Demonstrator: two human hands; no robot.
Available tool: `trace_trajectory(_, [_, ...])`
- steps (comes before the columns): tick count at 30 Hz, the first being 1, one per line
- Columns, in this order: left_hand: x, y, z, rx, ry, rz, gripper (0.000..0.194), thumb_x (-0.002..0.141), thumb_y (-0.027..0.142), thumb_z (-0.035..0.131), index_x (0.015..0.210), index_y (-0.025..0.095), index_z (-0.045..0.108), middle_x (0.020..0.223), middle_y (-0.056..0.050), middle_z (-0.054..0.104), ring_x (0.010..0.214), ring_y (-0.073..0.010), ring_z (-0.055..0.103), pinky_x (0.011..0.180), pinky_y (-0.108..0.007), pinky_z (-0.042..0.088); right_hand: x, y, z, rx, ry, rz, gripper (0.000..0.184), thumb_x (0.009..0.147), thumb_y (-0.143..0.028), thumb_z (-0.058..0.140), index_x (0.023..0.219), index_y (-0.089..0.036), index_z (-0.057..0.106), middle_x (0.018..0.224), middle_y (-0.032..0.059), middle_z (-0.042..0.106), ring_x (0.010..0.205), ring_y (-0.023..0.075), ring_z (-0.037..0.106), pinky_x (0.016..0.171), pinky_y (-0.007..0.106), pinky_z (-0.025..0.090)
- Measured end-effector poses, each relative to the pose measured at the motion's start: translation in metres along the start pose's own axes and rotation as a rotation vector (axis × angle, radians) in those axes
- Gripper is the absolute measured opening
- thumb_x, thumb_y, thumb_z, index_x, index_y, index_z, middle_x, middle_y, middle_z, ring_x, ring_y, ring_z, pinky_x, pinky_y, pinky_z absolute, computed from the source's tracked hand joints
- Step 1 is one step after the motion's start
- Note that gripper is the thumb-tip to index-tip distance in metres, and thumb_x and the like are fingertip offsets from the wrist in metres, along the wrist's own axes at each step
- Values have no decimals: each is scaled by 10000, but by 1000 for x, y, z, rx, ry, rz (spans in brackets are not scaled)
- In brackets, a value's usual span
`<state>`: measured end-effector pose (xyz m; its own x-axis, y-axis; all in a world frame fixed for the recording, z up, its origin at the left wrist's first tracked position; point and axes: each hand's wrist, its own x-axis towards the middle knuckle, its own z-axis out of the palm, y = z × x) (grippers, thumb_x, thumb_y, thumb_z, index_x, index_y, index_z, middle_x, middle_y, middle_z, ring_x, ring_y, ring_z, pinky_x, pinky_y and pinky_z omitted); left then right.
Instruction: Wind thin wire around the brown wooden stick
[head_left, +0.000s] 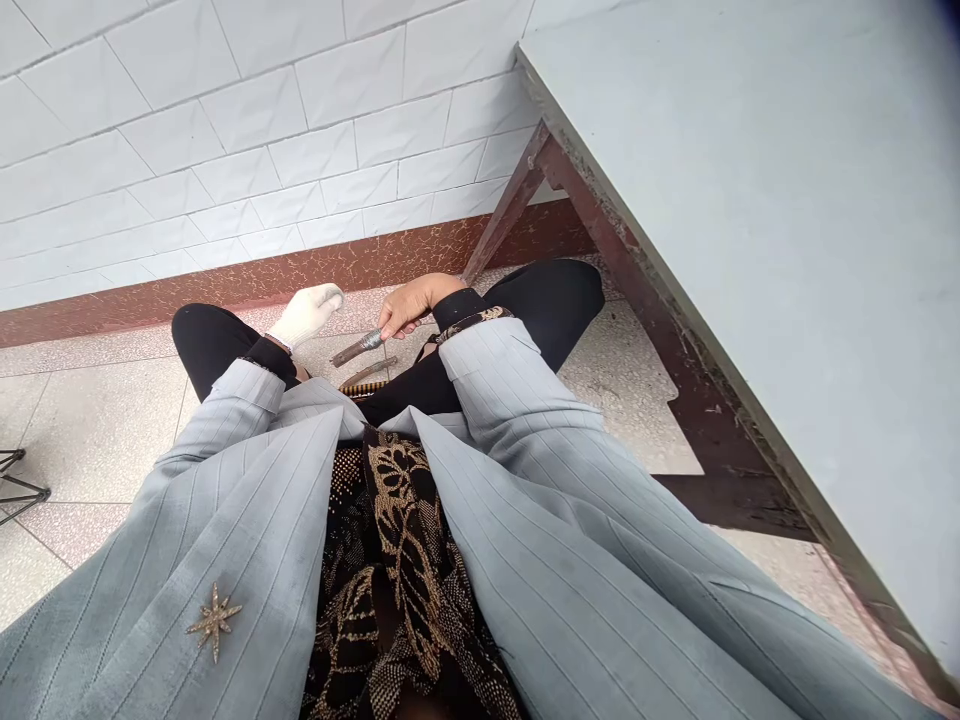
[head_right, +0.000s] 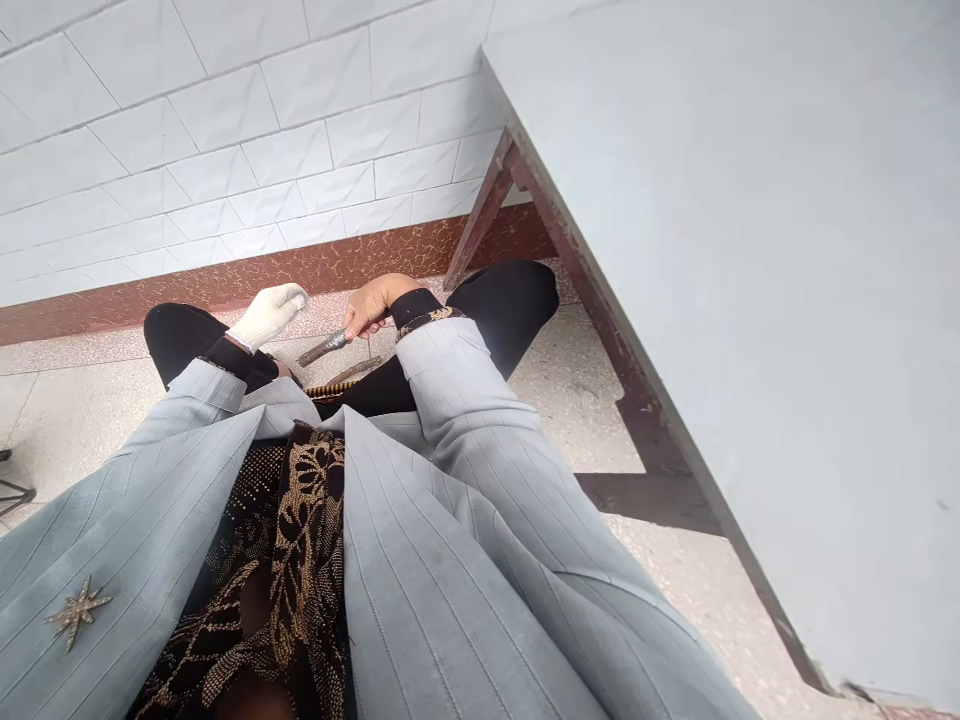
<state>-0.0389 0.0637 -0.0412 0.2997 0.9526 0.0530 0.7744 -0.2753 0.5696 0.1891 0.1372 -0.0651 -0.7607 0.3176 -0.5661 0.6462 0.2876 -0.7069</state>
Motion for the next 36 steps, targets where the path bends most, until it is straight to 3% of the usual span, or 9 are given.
trace_trajectory(3, [0, -9, 2, -136, 25, -40, 182, 928, 263, 508, 912, 152, 652, 736, -4, 577, 701, -140, 494, 709, -289, 413, -3, 0, -3, 108, -169, -71, 480, 756, -555, 889, 687, -127, 681, 573, -41, 579, 498, 52, 440, 527, 217, 315])
trace_trajectory(5, [0, -17, 9, -227, 19, -82, 162, 932, 267, 515, 897, 159, 629, 714, 6, 552, 654, -123, 462, 654, -270, 385, -6, 0, -4, 177, -167, -170, 475, 749, -556, 894, 710, -129, 689, 607, -37, 601, 505, 50, 452, 522, 212, 320])
trace_trajectory(7, [-2, -24, 19, -313, -4, -144, 141, 936, 259, 529, 851, 168, 596, 689, 13, 529, 597, -105, 431, 601, -258, 349, -9, 1, -6, 253, -41, -268, 424, 788, -518, 880, 745, -134, 704, 639, -29, 628, 514, 50, 468, 526, 206, 345])
trace_trajectory(9, [-7, -28, 30, -398, -34, -236, 173, 969, 290, 517, 853, 177, 580, 647, 28, 496, 524, -93, 377, 546, -258, 307, -12, 2, -6, 375, 215, -340, 345, 868, -462, 830, 806, -142, 716, 673, -19, 658, 523, 51, 477, 527, 199, 368])
trace_trajectory(13, [-14, -28, 44, -504, -160, -235, 216, 1006, 299, 487, 848, 181, 574, 576, 49, 434, 469, -85, 310, 509, -252, 250, -8, 4, -6, 604, 667, -281, 269, 976, -386, 731, 874, -138, 702, 655, -5, 653, 496, 56, 449, 472, 198, 352])
trace_trajectory(19, [-9, -33, 47, -524, -168, -209, 239, 969, 339, 531, 792, 183, 570, 545, 58, 385, 477, -88, 286, 525, -261, 211, 0, 6, -8, 475, 744, -21, 251, 944, -311, 773, 785, -142, 676, 642, -6, 641, 496, 61, 457, 477, 222, 347])
trace_trajectory(26, [-8, -27, 40, -244, -184, -78, 247, 913, 333, 518, 731, 185, 595, 601, 25, 457, 562, -121, 389, 605, -285, 296, 1, 2, -8, 56, 619, 214, 340, 923, -276, 768, 628, -158, 649, 577, 11, 595, 496, 96, 475, 523, 276, 386])
trace_trajectory(33, [-4, -9, 28, -7, -222, 35, 255, 919, 291, 497, 704, 192, 593, 676, -1, 545, 692, -162, 483, 720, -306, 360, 3, 7, -6, -35, 132, 301, 431, 820, -423, 876, 602, -131, 646, 519, -20, 546, 462, 66, 417, 499, 232, 326])
trace_trajectory(36, [-2, -4, 26, -10, -193, 52, 232, 917, 294, 523, 719, 189, 586, 694, -1, 550, 706, -163, 481, 729, -308, 360, 2, 7, -4, -14, 20, 281, 450, 808, -477, 877, 634, -127, 654, 527, -31, 548, 451, 60, 396, 484, 226, 316])
